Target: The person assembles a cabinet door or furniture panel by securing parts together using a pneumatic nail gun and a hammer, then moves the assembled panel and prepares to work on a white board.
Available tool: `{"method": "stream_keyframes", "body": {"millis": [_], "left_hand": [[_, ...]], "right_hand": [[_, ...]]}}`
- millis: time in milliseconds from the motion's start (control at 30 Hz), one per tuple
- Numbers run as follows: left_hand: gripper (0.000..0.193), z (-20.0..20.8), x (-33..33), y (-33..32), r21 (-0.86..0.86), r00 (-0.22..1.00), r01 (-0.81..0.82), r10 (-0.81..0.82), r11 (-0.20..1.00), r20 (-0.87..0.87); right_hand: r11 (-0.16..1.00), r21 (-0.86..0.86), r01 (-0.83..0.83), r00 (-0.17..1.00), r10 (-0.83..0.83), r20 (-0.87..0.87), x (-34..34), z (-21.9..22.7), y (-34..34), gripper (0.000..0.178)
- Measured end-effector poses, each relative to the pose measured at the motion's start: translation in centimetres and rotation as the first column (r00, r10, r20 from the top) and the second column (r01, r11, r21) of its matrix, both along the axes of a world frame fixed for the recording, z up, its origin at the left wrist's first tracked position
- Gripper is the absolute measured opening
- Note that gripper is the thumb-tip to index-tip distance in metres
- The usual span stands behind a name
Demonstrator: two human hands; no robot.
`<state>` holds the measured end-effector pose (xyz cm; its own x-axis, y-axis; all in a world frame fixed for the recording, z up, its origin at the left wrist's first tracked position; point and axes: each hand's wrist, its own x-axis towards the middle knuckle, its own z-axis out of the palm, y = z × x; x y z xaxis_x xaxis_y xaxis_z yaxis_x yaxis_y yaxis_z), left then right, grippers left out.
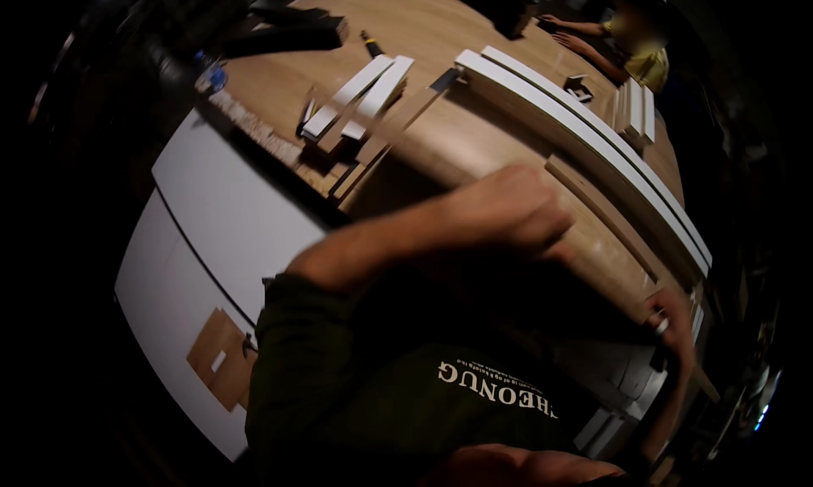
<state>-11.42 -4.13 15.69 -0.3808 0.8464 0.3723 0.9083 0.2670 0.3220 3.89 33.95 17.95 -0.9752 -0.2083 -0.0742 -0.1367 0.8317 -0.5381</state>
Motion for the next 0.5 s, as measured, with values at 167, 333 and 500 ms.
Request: {"method": "stream_keyframes", "body": {"millis": [167, 333, 500], "left_hand": [[0.047, 0.2, -4.5, 1.7, 0.719, 0.681, 0.108, 0.475, 0.687, -0.557], [0.031, -11.3, 5.3, -9.4, 0.710, 0.653, -0.592, 0.743, 0.381, 0.146], [0.016, -32.2, 24.1, -28.3, 0.295, -0.235, -0.744, 0.648, -0.600, 0.725]], "right_hand": [[0.968, 0.218, 0.123, 0.987, -0.096, -0.131, -8.4, 0.4, 11.7, 0.054], [0.980, 0.152, 0.130, 0.897, -0.051, -0.439, -7.9, 1.6, 3.3, 0.041], [0.900, 0.406, 0.156, 0.605, 0.238, -0.760, -6.6, -0.3, 2.0, 0.040]]}}
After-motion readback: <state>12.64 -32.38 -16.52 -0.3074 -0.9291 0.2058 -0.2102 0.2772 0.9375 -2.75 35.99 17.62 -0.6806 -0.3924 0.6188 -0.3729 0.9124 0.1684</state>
